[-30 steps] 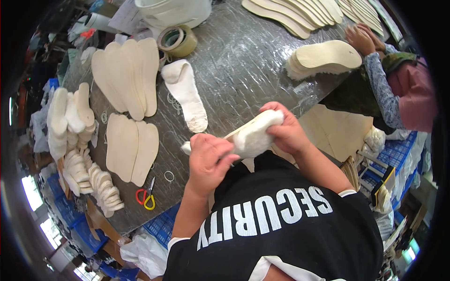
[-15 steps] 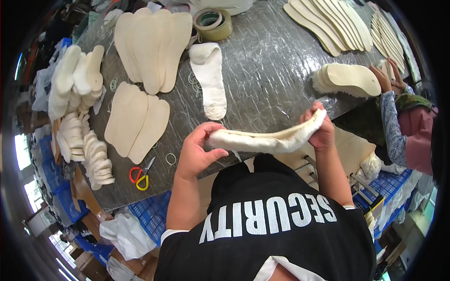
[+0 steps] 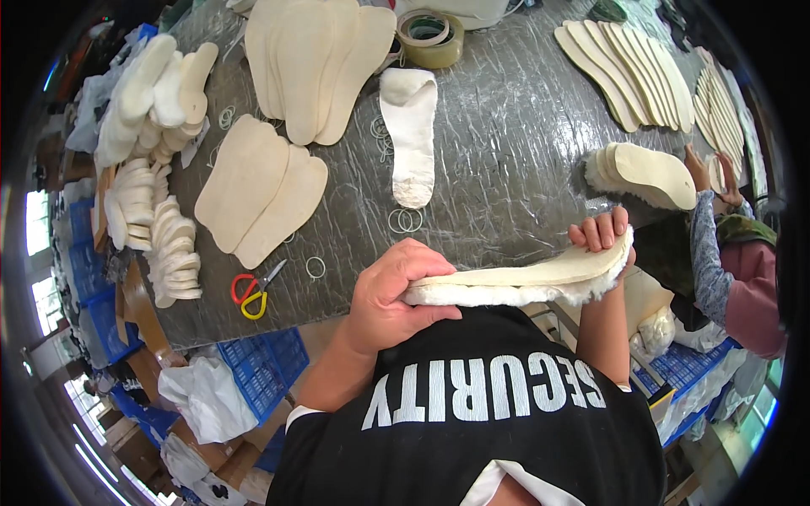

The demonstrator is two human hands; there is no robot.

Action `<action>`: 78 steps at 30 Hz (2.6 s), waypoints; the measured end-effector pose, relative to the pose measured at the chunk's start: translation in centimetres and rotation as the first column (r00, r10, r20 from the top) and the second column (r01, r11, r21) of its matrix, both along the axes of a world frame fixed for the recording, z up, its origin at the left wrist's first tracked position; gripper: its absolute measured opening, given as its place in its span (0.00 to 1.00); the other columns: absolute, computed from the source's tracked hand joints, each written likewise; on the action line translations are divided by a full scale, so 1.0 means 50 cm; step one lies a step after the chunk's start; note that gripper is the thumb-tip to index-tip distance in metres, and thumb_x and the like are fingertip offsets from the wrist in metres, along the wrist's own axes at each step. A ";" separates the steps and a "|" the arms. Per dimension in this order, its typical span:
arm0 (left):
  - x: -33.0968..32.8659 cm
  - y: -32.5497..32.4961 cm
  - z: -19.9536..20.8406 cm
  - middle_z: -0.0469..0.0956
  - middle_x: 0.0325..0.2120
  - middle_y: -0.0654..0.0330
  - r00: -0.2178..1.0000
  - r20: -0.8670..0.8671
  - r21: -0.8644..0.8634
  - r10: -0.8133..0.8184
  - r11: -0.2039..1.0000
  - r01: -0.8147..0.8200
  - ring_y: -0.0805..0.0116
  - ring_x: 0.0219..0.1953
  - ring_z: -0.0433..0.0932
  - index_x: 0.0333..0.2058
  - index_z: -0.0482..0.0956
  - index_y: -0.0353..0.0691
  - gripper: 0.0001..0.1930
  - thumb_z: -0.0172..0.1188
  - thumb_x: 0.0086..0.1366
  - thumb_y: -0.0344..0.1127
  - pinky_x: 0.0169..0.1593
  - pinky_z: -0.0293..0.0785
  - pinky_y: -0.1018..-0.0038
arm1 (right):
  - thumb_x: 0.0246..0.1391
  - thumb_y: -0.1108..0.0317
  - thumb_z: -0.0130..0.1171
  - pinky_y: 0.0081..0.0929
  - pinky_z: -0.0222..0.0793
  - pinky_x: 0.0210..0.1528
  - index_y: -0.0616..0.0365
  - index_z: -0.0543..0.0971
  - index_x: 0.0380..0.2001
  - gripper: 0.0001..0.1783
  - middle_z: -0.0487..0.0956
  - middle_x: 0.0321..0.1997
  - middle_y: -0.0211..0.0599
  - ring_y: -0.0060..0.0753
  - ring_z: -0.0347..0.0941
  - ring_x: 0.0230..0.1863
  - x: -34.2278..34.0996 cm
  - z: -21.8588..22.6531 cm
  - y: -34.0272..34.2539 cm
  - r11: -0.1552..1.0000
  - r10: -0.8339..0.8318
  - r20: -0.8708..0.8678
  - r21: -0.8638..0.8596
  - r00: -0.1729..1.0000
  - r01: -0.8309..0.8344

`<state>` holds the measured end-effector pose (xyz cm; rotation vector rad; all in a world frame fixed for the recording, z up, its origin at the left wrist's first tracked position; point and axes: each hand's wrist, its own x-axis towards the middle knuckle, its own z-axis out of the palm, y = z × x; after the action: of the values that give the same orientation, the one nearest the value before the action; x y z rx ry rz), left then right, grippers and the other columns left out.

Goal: Trimming excess material from shoe insoles and assembling shoe components at a manufacturing station.

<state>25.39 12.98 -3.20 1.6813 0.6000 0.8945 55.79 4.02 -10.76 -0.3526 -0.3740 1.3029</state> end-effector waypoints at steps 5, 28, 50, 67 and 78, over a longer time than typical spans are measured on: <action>0.000 0.002 0.010 0.79 0.29 0.55 0.999 -0.042 0.086 -0.014 0.996 0.017 0.65 0.31 0.76 0.32 0.79 0.35 0.17 0.75 0.44 0.32 0.34 0.71 0.73 | 0.49 0.61 0.62 0.29 0.57 0.35 0.48 0.69 0.30 0.12 0.73 0.23 0.26 0.26 0.66 0.26 -0.002 0.004 0.007 1.000 0.002 0.015 0.019 1.000 -0.003; 0.004 -0.001 0.046 0.78 0.27 0.64 0.933 -0.324 0.533 0.155 0.845 0.044 0.64 0.28 0.76 0.33 0.76 0.42 0.20 0.72 0.38 0.33 0.38 0.64 0.65 | 0.48 0.69 0.58 0.34 0.63 0.36 0.53 0.71 0.34 0.09 0.76 0.29 0.37 0.35 0.70 0.32 -0.013 0.048 0.009 0.999 0.040 0.044 0.000 0.998 -0.040; 0.030 -0.032 0.046 0.79 0.26 0.64 0.881 -0.457 0.506 0.119 0.849 0.148 0.65 0.27 0.77 0.32 0.76 0.40 0.19 0.73 0.41 0.36 0.41 0.63 0.64 | 0.50 0.71 0.59 0.35 0.65 0.33 0.54 0.74 0.35 0.08 0.79 0.31 0.42 0.39 0.75 0.34 -0.036 0.050 0.010 0.992 0.118 0.073 0.029 0.990 -0.121; 0.041 -0.044 -0.059 0.77 0.26 0.59 0.822 -0.548 0.497 0.154 0.850 0.172 0.60 0.27 0.75 0.32 0.76 0.38 0.15 0.66 0.43 0.27 0.31 0.66 0.67 | 0.32 0.78 0.60 0.41 0.59 0.55 0.55 0.74 0.36 0.21 0.72 0.47 0.43 0.46 0.65 0.51 -0.079 0.077 0.011 0.910 -0.293 0.939 0.331 -0.179 0.248; 0.039 -0.045 -0.123 0.76 0.26 0.60 0.782 -0.573 0.466 0.247 0.882 0.063 0.60 0.27 0.75 0.32 0.74 0.39 0.15 0.66 0.43 0.26 0.31 0.67 0.67 | 0.39 0.65 0.62 0.41 0.52 0.53 0.46 0.75 0.27 0.08 0.73 0.32 0.19 0.28 0.67 0.43 -0.186 0.029 0.031 0.997 -0.032 0.783 0.068 -0.621 0.035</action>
<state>27.36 10.72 -9.34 2.4416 0.9763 0.5517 46.51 5.59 -9.29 -1.7247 -2.1121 0.2397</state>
